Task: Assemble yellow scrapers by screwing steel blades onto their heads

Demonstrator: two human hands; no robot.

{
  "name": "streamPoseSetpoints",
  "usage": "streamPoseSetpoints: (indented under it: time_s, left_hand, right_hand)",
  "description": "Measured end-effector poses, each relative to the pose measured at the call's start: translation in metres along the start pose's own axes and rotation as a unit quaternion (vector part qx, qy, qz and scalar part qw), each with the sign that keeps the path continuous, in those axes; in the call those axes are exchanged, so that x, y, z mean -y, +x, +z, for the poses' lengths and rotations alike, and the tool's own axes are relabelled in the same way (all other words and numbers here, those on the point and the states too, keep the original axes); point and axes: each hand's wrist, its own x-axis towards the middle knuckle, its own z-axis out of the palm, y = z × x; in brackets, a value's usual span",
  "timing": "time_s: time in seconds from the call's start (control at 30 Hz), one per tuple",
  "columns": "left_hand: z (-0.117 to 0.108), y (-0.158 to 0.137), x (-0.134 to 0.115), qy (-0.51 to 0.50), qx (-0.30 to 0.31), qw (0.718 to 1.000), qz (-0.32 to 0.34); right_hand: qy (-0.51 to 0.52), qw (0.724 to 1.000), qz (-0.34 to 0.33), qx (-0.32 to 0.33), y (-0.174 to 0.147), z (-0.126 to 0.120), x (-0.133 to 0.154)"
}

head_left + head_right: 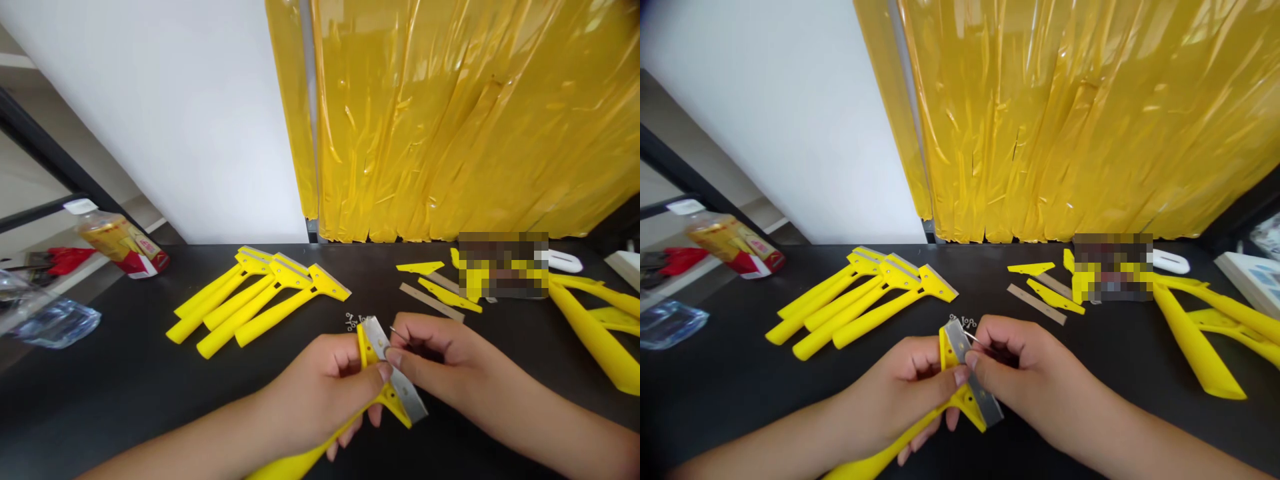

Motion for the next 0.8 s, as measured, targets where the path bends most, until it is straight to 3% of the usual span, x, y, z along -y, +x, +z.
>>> streamPoseSetpoints:
  time_s: [0.1,0.17,0.23,0.3,0.37,0.4,0.57,0.8]
  left_hand:
    - [-0.004,0.003,0.001,-0.016,-0.02,1.0,0.008]
    - [-0.008,0.006,0.002,-0.033,-0.044,0.998,0.017]
    - [-0.013,0.008,0.001,-0.044,-0.07,0.996,0.029]
    - [-0.016,0.01,0.001,-0.049,-0.082,0.995,0.038]
    - [-0.018,0.01,0.001,-0.053,-0.083,0.994,0.042]
    - [-0.019,0.01,0.001,-0.054,-0.084,0.994,0.043]
    - [-0.019,0.01,0.002,-0.05,-0.084,0.994,0.048]
    - [-0.019,0.011,0.002,-0.055,-0.078,0.995,0.04]
  right_hand:
    - [-0.086,0.996,-0.017,-0.018,0.005,-0.012,0.004]
    - [-0.187,0.979,-0.044,-0.069,0.007,-0.029,0.006]
    - [-0.305,0.94,-0.053,-0.145,0.009,-0.049,0.005]
    - [-0.431,0.88,-0.022,-0.199,0.009,-0.068,-0.002]
    - [-0.523,0.821,0.002,-0.229,0.01,-0.082,-0.013]
    - [-0.542,0.808,0.01,-0.232,0.011,-0.087,-0.019]
    - [-0.558,0.805,0.015,-0.202,0.019,-0.096,-0.037]
    - [-0.532,0.833,0.024,-0.151,0.024,-0.104,-0.027]
